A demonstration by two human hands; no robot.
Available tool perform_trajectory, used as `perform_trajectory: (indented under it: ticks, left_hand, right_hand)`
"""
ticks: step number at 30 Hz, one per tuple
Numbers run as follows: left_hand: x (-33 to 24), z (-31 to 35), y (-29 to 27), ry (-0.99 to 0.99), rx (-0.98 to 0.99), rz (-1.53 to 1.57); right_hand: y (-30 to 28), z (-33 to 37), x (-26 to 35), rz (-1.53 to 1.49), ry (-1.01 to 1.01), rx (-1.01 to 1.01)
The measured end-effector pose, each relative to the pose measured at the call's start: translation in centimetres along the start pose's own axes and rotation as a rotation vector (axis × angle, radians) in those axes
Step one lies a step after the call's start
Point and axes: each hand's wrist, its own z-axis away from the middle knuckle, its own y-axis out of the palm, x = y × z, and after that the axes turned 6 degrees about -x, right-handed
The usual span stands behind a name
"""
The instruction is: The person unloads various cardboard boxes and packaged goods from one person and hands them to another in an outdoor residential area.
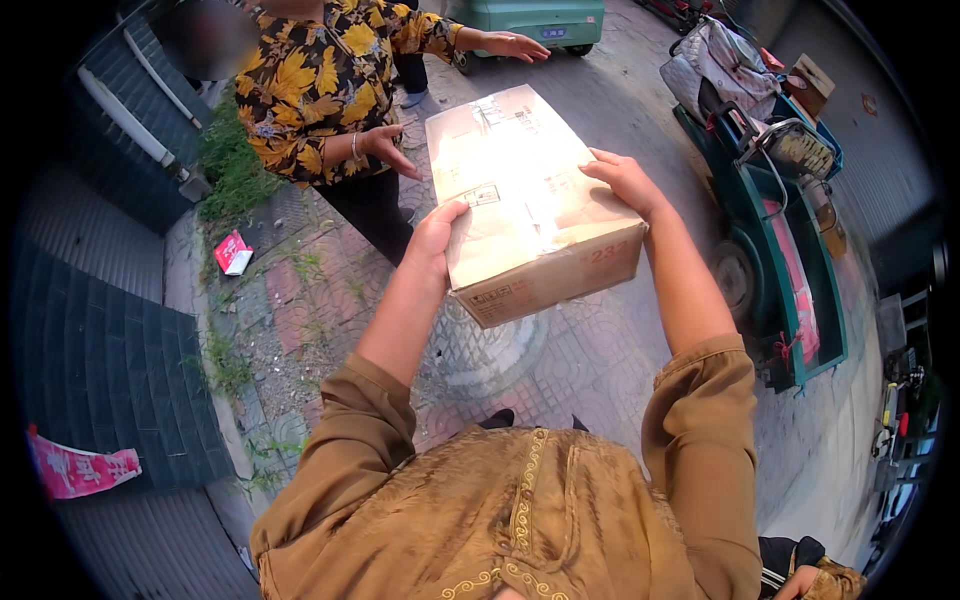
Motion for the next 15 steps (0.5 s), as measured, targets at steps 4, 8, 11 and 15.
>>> perform_trajectory:
  ticks: [4,8,11,15]
  left_hand:
    - [-1.1,-0.7,-1.2,-0.011,-0.026,0.061]
    - [-1.8,-0.5,0.2,-0.036,-0.067,0.014]
    - [-1.8,-2.9,-1.0,-0.06,-0.057,-0.049]
    - [-3.2,-4.0,-2.6,-0.113,0.03,-0.121]
  right_hand:
    - [1.1,-1.5,0.2,-0.043,0.031,0.026]
    - [0.5,-2.5,-0.3,-0.132,0.061,0.054]
    - [-1.0,-2.3,-0.1,-0.275,0.113,0.147]
    - [-1.0,-4.5,-1.5,-0.355,0.14,0.139]
